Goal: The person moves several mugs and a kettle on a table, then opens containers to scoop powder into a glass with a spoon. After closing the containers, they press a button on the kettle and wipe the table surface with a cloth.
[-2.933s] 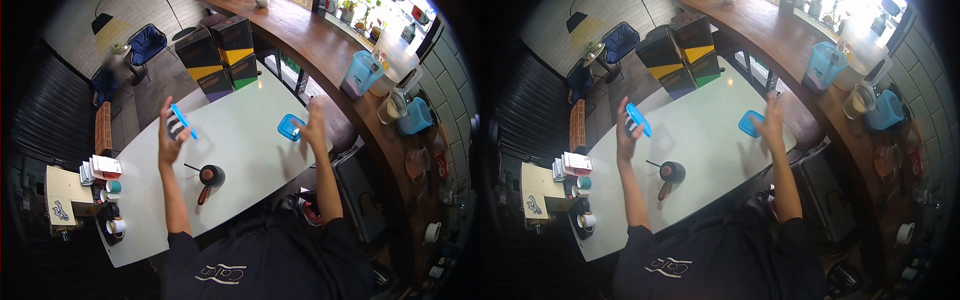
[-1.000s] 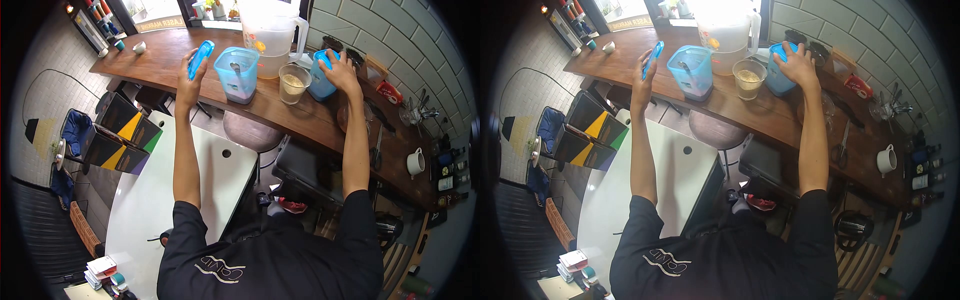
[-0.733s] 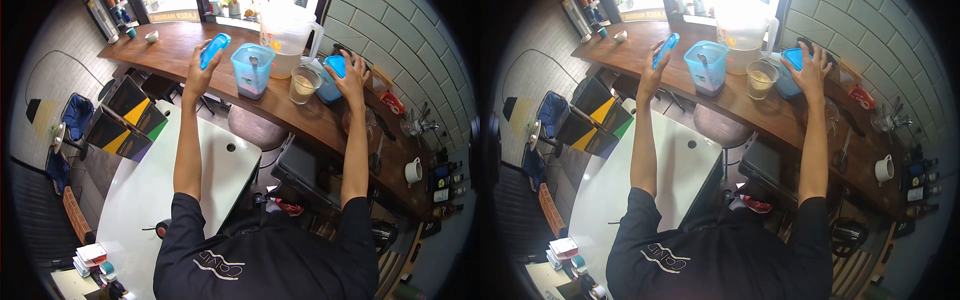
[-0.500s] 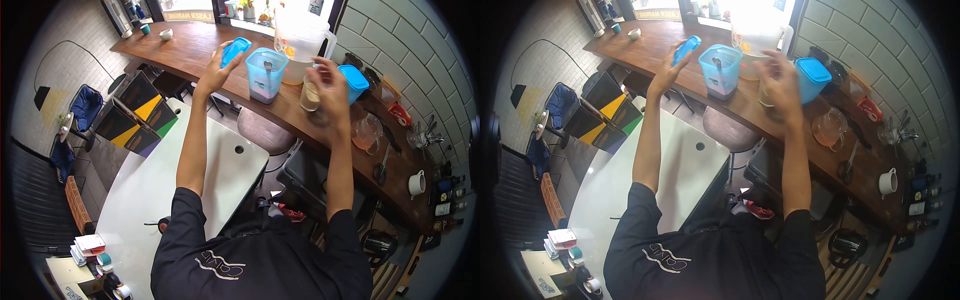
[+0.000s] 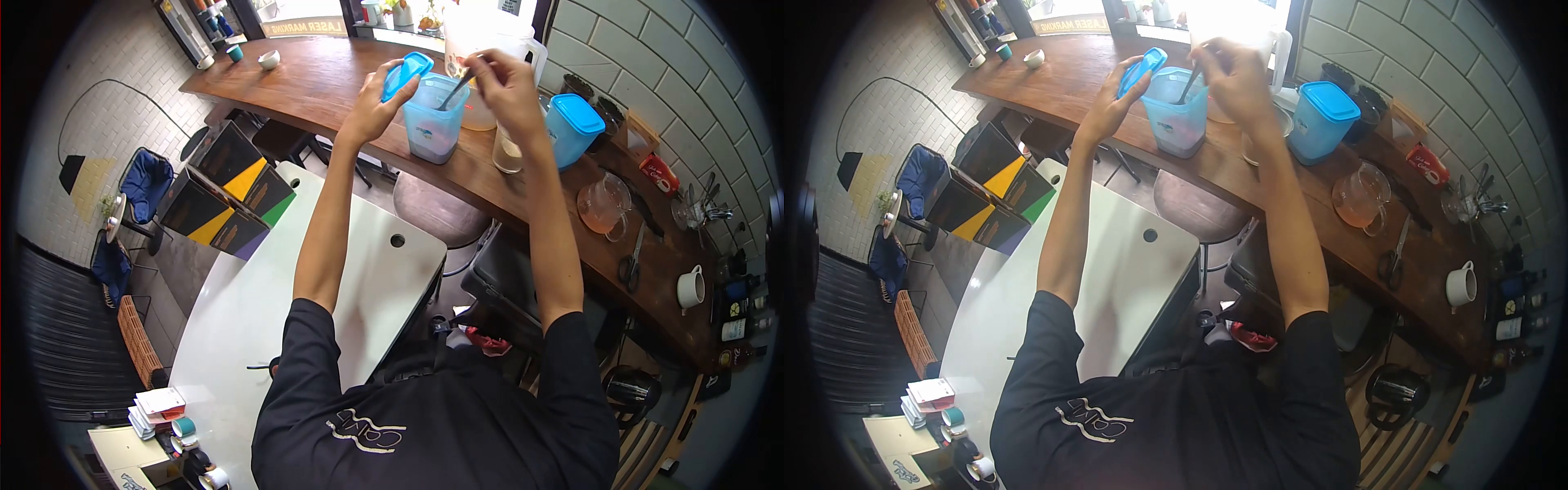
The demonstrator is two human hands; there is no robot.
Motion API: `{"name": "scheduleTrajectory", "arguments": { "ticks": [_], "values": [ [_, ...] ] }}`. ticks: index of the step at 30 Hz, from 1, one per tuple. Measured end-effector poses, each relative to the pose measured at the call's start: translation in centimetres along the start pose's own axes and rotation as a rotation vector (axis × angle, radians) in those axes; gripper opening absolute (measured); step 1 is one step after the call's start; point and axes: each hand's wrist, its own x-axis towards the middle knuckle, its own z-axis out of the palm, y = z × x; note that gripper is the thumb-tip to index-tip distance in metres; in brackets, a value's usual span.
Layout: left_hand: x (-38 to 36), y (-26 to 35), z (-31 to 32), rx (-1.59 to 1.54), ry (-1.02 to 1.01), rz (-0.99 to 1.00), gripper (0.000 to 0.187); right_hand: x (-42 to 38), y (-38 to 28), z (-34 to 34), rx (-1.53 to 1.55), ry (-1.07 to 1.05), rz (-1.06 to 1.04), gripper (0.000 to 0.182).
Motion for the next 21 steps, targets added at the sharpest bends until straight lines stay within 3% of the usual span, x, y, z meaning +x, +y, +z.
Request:
{"name": "scheduleTrajectory", "arguments": {
  "ticks": [4, 8, 10, 21],
  "values": [
    [-0.1, 0.3, 0.3, 0.011, 0.029, -0.003, 0.079, 0.4, -0.4, -1.7, 0.136, 0.134, -0.046, 0.02],
    [0.1, 0.0, 0.5, 0.0, 0.034, 0.0, 0.08, -0.4, 0.2, -1.9, 0.162, 0.139, -0.047, 0.021],
    [0.0, -0.4, 0.6, 0.01, 0.056, 0.01, 0.081, -0.6, 0.5, -2.6, 0.363, 0.284, -0.033, 0.022],
    [0.3, -0.2, 0.5, -0.074, 0.014, 0.074, 0.084, -2.8, 2.4, -6.5, 0.626, 0.687, 0.137, 0.017]
  ]
}}
